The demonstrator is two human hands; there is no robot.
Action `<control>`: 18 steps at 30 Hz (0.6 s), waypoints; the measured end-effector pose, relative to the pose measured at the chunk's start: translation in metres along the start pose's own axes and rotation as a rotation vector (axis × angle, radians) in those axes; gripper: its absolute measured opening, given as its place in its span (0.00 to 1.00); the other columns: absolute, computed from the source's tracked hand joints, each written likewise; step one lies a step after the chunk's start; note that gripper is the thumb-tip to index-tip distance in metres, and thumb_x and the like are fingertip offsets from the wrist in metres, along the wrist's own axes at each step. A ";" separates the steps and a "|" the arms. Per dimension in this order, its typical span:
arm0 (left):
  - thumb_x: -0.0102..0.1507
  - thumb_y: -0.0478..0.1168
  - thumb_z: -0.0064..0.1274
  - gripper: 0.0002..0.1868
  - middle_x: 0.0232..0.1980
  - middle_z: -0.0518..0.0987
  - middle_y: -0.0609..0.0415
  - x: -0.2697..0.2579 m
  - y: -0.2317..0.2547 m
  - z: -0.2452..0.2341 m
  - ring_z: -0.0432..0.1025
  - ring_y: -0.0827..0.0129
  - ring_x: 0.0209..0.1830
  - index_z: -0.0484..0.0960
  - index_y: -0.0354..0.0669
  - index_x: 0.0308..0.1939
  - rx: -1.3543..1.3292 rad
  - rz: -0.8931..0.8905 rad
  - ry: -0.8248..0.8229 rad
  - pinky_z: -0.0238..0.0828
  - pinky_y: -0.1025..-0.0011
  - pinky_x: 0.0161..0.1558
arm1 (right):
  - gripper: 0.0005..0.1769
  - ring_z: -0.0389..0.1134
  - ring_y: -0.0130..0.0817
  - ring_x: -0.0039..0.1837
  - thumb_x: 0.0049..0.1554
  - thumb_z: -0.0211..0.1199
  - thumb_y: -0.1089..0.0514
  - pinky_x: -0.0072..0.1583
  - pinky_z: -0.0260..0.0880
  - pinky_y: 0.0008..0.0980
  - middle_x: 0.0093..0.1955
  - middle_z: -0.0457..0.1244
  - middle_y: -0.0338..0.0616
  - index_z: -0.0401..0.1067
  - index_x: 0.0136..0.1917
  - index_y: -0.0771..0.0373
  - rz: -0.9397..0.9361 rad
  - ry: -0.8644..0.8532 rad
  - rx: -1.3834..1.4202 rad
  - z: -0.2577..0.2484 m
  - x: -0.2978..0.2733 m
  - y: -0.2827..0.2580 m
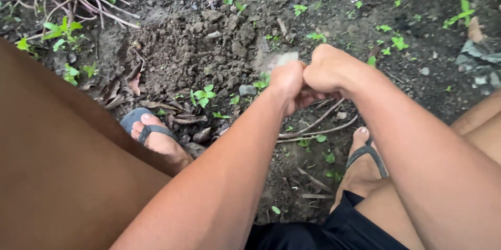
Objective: Digging in the garden soil using a hand trowel.
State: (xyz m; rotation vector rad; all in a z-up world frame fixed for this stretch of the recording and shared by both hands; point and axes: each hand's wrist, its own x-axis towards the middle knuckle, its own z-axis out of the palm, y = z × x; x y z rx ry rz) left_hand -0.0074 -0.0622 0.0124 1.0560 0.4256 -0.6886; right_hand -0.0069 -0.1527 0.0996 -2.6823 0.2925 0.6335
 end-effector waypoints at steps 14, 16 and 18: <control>0.58 0.40 0.53 0.06 0.22 0.74 0.54 -0.012 0.007 0.009 0.64 0.70 0.13 0.77 0.42 0.29 -0.068 0.012 0.210 0.60 0.67 0.14 | 0.18 0.73 0.59 0.56 0.47 0.62 0.58 0.60 0.72 0.49 0.50 0.70 0.65 0.83 0.50 0.54 -0.183 0.110 -0.218 -0.004 -0.023 -0.006; 0.58 0.40 0.52 0.06 0.22 0.74 0.54 -0.014 0.008 0.008 0.64 0.70 0.13 0.77 0.43 0.28 -0.076 0.010 0.222 0.60 0.67 0.14 | 0.19 0.74 0.59 0.55 0.45 0.62 0.59 0.60 0.73 0.48 0.51 0.70 0.64 0.83 0.50 0.53 -0.200 0.128 -0.212 -0.005 -0.023 -0.008; 0.58 0.41 0.53 0.06 0.22 0.74 0.54 -0.016 0.010 0.006 0.64 0.70 0.13 0.77 0.43 0.28 -0.079 0.014 0.222 0.60 0.67 0.14 | 0.18 0.73 0.60 0.56 0.46 0.62 0.58 0.61 0.72 0.49 0.51 0.70 0.65 0.83 0.51 0.52 -0.165 0.121 -0.228 -0.006 -0.027 -0.016</control>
